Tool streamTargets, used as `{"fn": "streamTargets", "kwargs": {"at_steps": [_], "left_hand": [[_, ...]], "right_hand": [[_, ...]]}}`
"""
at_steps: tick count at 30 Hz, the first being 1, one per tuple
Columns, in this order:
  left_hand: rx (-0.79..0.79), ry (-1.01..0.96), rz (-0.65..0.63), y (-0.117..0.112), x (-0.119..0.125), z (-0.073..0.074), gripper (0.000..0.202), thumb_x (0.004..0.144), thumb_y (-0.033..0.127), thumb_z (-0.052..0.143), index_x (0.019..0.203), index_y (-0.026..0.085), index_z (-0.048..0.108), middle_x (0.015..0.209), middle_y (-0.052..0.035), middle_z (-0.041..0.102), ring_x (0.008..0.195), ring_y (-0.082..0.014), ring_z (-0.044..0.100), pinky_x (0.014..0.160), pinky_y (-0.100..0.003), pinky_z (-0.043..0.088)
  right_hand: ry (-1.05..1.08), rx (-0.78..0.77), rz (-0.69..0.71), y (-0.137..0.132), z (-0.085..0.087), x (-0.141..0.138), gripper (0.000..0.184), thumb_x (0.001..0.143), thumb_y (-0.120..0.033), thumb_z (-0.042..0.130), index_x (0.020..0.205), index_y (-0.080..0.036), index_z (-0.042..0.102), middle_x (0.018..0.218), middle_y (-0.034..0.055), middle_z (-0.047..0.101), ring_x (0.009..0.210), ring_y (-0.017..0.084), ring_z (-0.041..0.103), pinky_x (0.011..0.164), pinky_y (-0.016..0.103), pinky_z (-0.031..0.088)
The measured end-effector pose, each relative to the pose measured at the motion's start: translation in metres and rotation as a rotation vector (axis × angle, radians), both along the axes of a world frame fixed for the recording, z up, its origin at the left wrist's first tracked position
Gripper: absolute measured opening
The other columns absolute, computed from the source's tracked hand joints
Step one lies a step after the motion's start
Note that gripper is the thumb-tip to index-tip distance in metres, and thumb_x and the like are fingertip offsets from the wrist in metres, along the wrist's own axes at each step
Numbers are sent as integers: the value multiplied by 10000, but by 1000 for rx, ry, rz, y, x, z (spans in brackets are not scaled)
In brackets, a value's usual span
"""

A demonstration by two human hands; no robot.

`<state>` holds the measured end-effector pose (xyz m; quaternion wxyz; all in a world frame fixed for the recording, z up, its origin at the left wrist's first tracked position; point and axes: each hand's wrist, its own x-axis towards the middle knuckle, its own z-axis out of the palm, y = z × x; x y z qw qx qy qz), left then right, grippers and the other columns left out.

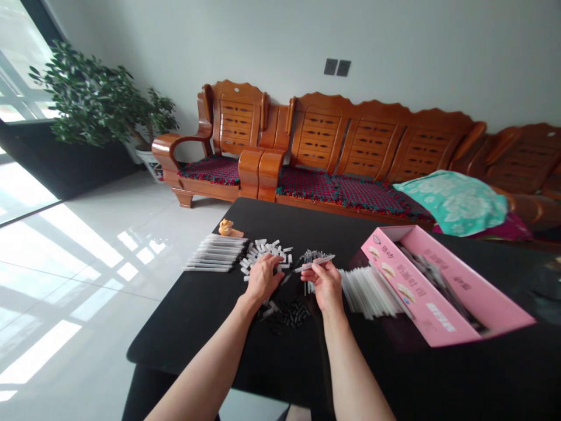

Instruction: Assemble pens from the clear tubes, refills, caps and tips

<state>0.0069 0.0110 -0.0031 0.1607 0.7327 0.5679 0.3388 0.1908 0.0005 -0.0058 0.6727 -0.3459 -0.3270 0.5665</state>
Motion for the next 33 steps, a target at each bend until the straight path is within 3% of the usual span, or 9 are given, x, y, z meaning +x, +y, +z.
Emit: {"fn": "streamTargets", "kwargs": {"at_steps": [4,7,10,14,21,26,29,33], "left_hand": [[-6,-176,3,1,-2,1,165,712,151,677,857,209,730,829,-21,609,677,-136,564,681,-258,441],[-56,-417,40,4,-3,1,106,688,214,721,789,185,722,766,-9,618,620,-120,562,618,-241,440],[-222,-757,9,6,-3,0,222,667,314,763,807,153,701,641,2,633,548,-119,567,551,-229,439],[-338,-1039,-77,6,-2,0,323,631,353,807,827,122,695,638,-21,672,594,-142,621,615,-255,504],[-378,-1101,-136,5,1,0,338,645,389,806,803,118,680,646,-30,672,599,-143,634,604,-255,530],[-363,-1087,-103,6,-2,0,359,699,443,760,830,117,687,611,-23,649,538,-122,603,544,-227,501],[-358,-1070,-105,5,-4,1,399,731,472,725,893,107,709,611,-32,651,541,-117,599,548,-219,495],[-363,-1102,-96,5,-4,2,422,737,462,725,954,100,707,619,-33,651,552,-114,601,559,-217,498]], "right_hand": [[-1,-7,7,0,0,0,265,710,-241,768,895,-160,597,747,77,758,580,201,721,522,282,603],[0,-6,14,-1,0,0,253,707,-241,765,870,-166,586,749,76,757,598,210,727,531,289,604],[3,-4,18,-2,1,-1,261,699,-245,769,862,-171,579,748,71,756,610,221,731,535,298,607],[9,2,-8,-1,1,-1,266,693,-241,773,861,-173,579,742,65,755,612,222,732,540,301,608],[-24,8,-5,0,0,1,238,715,-255,755,877,-169,602,722,50,747,571,198,716,523,289,600],[-123,10,112,-4,2,-1,219,776,-334,707,872,-147,647,737,66,738,578,201,708,477,272,571],[-136,18,206,-8,8,-4,326,791,-337,694,1052,-146,652,721,44,723,556,175,684,462,251,548],[-97,21,272,-13,15,-5,590,792,-293,691,1345,-215,499,613,-33,664,458,133,604,413,231,506]]}}
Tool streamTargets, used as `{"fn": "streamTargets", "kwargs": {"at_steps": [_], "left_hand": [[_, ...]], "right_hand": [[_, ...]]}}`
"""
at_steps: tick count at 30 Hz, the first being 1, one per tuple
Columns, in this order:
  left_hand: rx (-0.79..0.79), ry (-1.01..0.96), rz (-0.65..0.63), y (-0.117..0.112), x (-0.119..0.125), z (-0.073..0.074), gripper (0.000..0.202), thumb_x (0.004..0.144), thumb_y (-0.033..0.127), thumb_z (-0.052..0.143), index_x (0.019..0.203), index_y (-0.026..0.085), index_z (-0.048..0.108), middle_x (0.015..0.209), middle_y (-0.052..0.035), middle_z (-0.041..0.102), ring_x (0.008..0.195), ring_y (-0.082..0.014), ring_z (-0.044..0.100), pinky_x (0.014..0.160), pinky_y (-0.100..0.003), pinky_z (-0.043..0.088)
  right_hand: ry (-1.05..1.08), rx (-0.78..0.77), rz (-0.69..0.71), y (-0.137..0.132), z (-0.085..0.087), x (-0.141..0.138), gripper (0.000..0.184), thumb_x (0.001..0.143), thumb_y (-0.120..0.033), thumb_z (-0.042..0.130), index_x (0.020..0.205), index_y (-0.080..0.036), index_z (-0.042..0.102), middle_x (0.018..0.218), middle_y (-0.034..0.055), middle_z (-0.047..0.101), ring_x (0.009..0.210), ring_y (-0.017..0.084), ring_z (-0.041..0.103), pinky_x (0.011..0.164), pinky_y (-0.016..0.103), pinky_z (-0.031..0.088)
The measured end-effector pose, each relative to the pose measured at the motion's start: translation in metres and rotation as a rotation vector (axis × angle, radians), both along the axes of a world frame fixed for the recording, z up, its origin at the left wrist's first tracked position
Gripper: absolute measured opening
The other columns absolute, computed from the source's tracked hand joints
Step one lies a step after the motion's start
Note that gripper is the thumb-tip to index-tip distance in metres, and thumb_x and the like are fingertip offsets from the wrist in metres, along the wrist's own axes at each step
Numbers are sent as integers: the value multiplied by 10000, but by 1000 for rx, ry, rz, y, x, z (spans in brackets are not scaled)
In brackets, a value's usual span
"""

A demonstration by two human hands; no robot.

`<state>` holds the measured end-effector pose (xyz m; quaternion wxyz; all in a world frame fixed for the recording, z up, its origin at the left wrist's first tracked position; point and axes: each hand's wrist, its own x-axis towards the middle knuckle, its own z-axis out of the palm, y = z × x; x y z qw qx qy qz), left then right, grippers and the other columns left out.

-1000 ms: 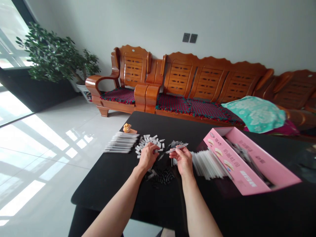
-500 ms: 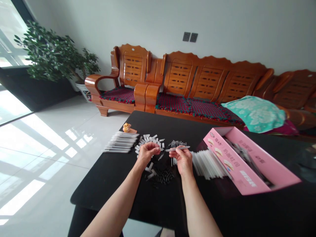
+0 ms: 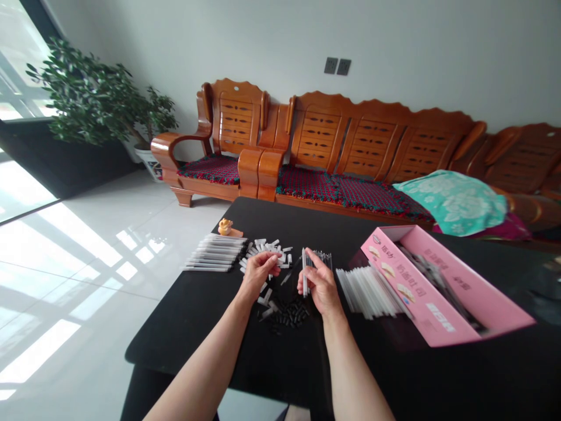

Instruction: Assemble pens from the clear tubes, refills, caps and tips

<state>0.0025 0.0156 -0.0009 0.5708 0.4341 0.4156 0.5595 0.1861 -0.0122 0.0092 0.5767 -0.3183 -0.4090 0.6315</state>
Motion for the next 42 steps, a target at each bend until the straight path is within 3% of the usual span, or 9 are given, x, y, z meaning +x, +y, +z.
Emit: {"fn": "streamTargets", "kwargs": {"at_steps": [3,6,10,13,16,27,36,42], "left_hand": [[-24,-58,12,1,0,-1,403,712,445,752,928,110,693,654,-30,658,586,-120,621,588,-228,516],[-38,-84,18,3,1,-2,388,687,447,770,879,121,683,672,-23,661,602,-125,633,605,-239,527],[-55,-84,18,3,1,-3,384,671,453,781,838,124,673,648,-17,660,581,-125,631,583,-235,522],[-68,-92,9,2,2,-3,373,657,444,796,800,127,661,630,-9,653,560,-120,624,559,-228,514],[-71,-89,-4,2,3,-3,367,648,435,804,782,130,649,632,-4,651,557,-117,621,555,-227,514],[-56,-92,-31,-1,7,-1,353,654,413,806,773,118,653,628,-14,653,565,-121,622,546,-220,518],[-49,-24,-127,-3,9,-1,401,677,451,781,854,104,689,654,-22,666,532,-109,606,521,-212,517],[-46,107,-169,-4,8,-2,412,761,509,688,709,102,646,549,-10,611,441,-90,549,417,-180,453]], "right_hand": [[63,-14,-12,1,-1,2,416,807,-294,667,1207,-195,609,587,-26,652,448,129,594,399,220,491],[134,-38,-38,5,-6,5,258,785,-288,669,1002,-151,684,683,37,716,561,170,678,486,261,557],[191,-19,-87,8,-10,8,305,721,-203,727,1018,-162,670,798,55,753,691,187,721,627,291,601],[174,-10,-110,9,-9,6,220,791,-281,703,978,-173,664,703,26,732,559,160,682,502,263,572],[133,-7,-126,9,-9,4,252,831,-360,666,973,-152,678,646,20,712,466,142,635,402,239,525],[37,-29,-92,6,-8,-1,265,817,-353,681,950,-125,706,655,41,717,482,149,652,413,240,536],[15,-24,-82,6,-9,0,220,799,-296,671,935,-125,696,660,46,722,497,162,664,425,251,545],[13,-21,-82,6,-10,0,207,799,-291,666,922,-127,694,649,42,719,489,162,663,418,249,543]]}}
